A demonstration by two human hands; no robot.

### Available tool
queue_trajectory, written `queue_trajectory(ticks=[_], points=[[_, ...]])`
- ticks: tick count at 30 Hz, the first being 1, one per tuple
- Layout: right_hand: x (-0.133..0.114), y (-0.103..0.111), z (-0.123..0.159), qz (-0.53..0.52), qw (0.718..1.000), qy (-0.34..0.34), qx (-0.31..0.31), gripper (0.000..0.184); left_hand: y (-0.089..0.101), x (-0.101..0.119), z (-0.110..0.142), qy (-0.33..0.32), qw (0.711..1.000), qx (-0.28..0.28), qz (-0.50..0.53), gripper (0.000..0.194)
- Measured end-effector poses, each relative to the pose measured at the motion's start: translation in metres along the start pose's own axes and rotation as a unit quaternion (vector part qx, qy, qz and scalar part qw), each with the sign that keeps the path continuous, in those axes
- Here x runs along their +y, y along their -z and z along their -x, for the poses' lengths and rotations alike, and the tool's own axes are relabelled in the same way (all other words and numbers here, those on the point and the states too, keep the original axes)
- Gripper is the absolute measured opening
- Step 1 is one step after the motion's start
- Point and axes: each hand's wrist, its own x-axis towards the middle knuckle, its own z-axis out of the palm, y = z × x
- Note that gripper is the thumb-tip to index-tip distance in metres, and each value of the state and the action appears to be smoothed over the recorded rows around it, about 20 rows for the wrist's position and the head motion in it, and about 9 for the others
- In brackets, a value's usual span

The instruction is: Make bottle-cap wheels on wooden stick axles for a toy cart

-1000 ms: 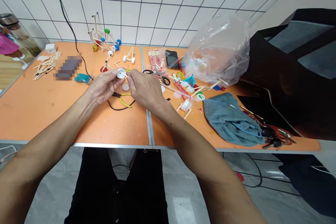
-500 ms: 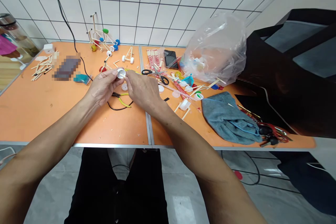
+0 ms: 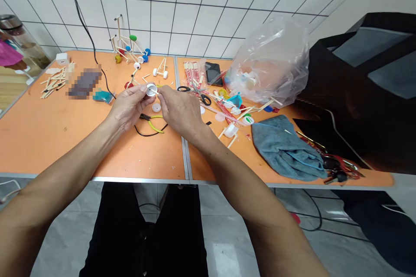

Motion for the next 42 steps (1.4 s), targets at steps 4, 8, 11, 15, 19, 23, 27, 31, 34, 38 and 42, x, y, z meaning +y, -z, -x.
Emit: queue_trajectory(ticks=[4, 8, 11, 15, 19, 23, 27, 31, 34, 38, 42], points=[[0.002, -0.001, -0.001, -0.005, 1.000, 0.005, 0.003, 0.040, -0.001, 0.000, 0.001, -0.004, 1.000, -0.003, 0.009, 0.015], [0.003, -0.002, -0.001, -0.013, 1.000, 0.013, 0.012, 0.039, -0.002, 0.000, 0.001, -0.008, 1.000, 0.000, 0.012, 0.012], [0.003, -0.002, 0.000, -0.013, 1.000, 0.017, 0.018, 0.039, -0.001, 0.000, 0.001, -0.010, 1.000, 0.004, 0.005, 0.011], [0.003, -0.001, 0.000, -0.009, 1.000, 0.015, 0.018, 0.039, 0.001, -0.001, 0.001, -0.014, 1.000, 0.005, 0.000, 0.009], [0.003, 0.000, 0.001, -0.011, 1.000, 0.015, 0.014, 0.040, 0.002, -0.002, 0.000, -0.013, 1.000, 0.013, -0.007, 0.006], [0.003, -0.001, 0.001, -0.013, 1.000, 0.020, 0.015, 0.041, 0.003, -0.002, -0.001, -0.011, 1.000, 0.020, -0.010, 0.008], [0.001, -0.001, 0.000, -0.006, 1.000, 0.018, 0.010, 0.041, 0.002, -0.004, -0.001, -0.016, 1.000, 0.018, -0.016, 0.008], [-0.001, 0.001, 0.001, 0.002, 1.000, 0.023, 0.003, 0.040, 0.000, -0.004, 0.002, -0.026, 0.999, 0.016, -0.022, 0.015], [-0.003, 0.004, 0.002, 0.007, 1.000, 0.021, -0.004, 0.040, -0.002, -0.005, 0.004, -0.042, 0.999, 0.018, -0.025, 0.017], [-0.007, 0.007, 0.003, 0.012, 1.000, 0.015, -0.014, 0.041, -0.002, -0.007, 0.005, -0.056, 0.997, 0.029, -0.042, 0.019], [-0.008, 0.006, 0.003, 0.008, 1.000, 0.015, -0.012, 0.042, -0.002, -0.008, 0.004, -0.068, 0.997, 0.025, -0.036, 0.018]])
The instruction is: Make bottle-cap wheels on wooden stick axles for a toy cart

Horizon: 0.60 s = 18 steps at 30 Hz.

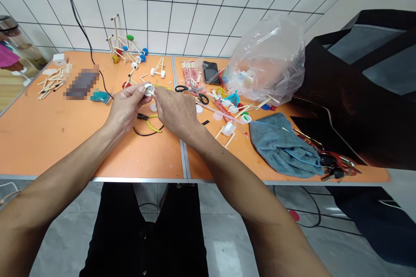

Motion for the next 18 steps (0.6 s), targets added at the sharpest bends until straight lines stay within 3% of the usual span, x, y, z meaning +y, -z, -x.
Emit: queue_trajectory(ticks=[18], points=[[-0.0030, 0.0007, 0.0000, -0.012, 1.000, -0.017, -0.009, 0.041, -0.0022, -0.0007, 0.0013, -0.003, 1.000, 0.006, -0.009, 0.013]])
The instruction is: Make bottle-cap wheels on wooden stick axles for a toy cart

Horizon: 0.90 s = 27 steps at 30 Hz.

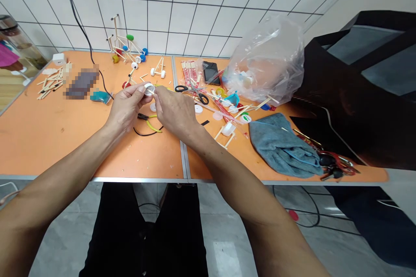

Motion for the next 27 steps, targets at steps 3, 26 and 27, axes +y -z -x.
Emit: queue_trajectory(ticks=[3, 26, 27], points=[[-0.002, 0.002, 0.000, -0.004, 1.000, -0.007, -0.006, 0.041, 0.001, -0.003, 0.000, -0.003, 1.000, -0.002, -0.002, 0.020], [-0.008, -0.013, -0.007, -0.018, 0.999, 0.012, 0.029, 0.043, 0.001, -0.018, 0.009, -0.132, 0.982, 0.028, -0.132, 0.018], [-0.009, -0.013, -0.006, 0.004, 0.999, 0.025, 0.026, 0.044, 0.003, -0.018, 0.009, -0.134, 0.981, 0.023, -0.138, 0.020]])
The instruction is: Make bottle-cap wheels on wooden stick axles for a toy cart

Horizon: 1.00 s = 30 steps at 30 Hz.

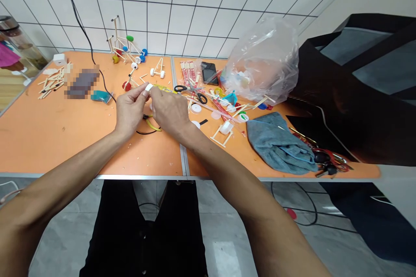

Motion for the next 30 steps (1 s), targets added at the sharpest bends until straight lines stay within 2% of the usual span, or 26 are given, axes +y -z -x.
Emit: queue_trajectory(ticks=[3, 6, 7, 9, 10, 11, 12, 15, 17, 19, 21, 24, 25, 26, 27, 30], points=[[0.001, -0.003, -0.001, -0.003, 1.000, 0.013, 0.003, 0.041, 0.004, -0.002, -0.001, -0.008, 1.000, -0.005, -0.018, 0.027], [0.011, -0.014, -0.010, -0.136, 0.990, -0.014, 0.040, 0.031, 0.006, -0.006, -0.002, -0.019, 1.000, -0.007, -0.019, 0.031], [0.016, -0.018, -0.014, -0.210, 0.976, -0.017, 0.050, 0.029, 0.006, -0.006, -0.003, -0.024, 1.000, -0.007, -0.017, 0.031], [0.024, -0.027, -0.022, -0.378, 0.925, -0.019, 0.043, 0.027, 0.007, -0.008, -0.003, -0.031, 0.999, -0.008, -0.014, 0.032], [0.026, -0.030, -0.025, -0.437, 0.899, -0.020, 0.030, 0.027, 0.007, -0.008, -0.003, -0.032, 0.999, -0.009, -0.014, 0.033], [0.028, -0.031, -0.025, -0.458, 0.888, -0.018, 0.031, 0.027, 0.007, -0.008, -0.004, -0.031, 0.999, -0.010, -0.015, 0.033], [0.028, -0.032, -0.025, -0.444, 0.895, -0.014, 0.039, 0.027, 0.007, -0.007, -0.004, -0.030, 0.999, -0.010, -0.014, 0.033], [0.025, -0.027, -0.016, -0.264, 0.962, 0.007, 0.071, 0.026, 0.006, -0.005, -0.003, -0.022, 1.000, -0.010, -0.014, 0.032], [0.023, -0.024, -0.010, -0.169, 0.983, 0.017, 0.067, 0.029, 0.006, -0.003, -0.002, -0.019, 1.000, -0.012, -0.017, 0.031], [0.025, -0.024, -0.009, -0.162, 0.985, 0.019, 0.063, 0.031, 0.006, -0.001, -0.001, -0.020, 0.999, -0.015, -0.027, 0.029], [0.029, -0.028, -0.013, -0.236, 0.969, 0.016, 0.072, 0.030, 0.006, 0.000, 0.001, -0.025, 0.999, -0.017, -0.044, 0.025], [0.036, -0.037, -0.022, -0.414, 0.908, 0.020, 0.055, 0.030, 0.006, 0.000, 0.002, -0.035, 0.997, -0.014, -0.066, 0.023], [0.037, -0.039, -0.024, -0.459, 0.887, 0.018, 0.041, 0.031, 0.006, 0.000, 0.002, -0.037, 0.997, -0.011, -0.070, 0.022], [0.037, -0.041, -0.024, -0.478, 0.878, 0.017, 0.034, 0.031, 0.005, -0.001, 0.002, -0.039, 0.997, -0.009, -0.071, 0.023], [0.036, -0.041, -0.023, -0.469, 0.882, 0.014, 0.036, 0.031, 0.005, -0.001, 0.002, -0.038, 0.997, -0.007, -0.071, 0.023], [0.031, -0.035, -0.015, -0.313, 0.946, 0.010, 0.081, 0.023, 0.006, -0.003, 0.001, -0.037, 0.998, -0.015, -0.055, 0.025]])
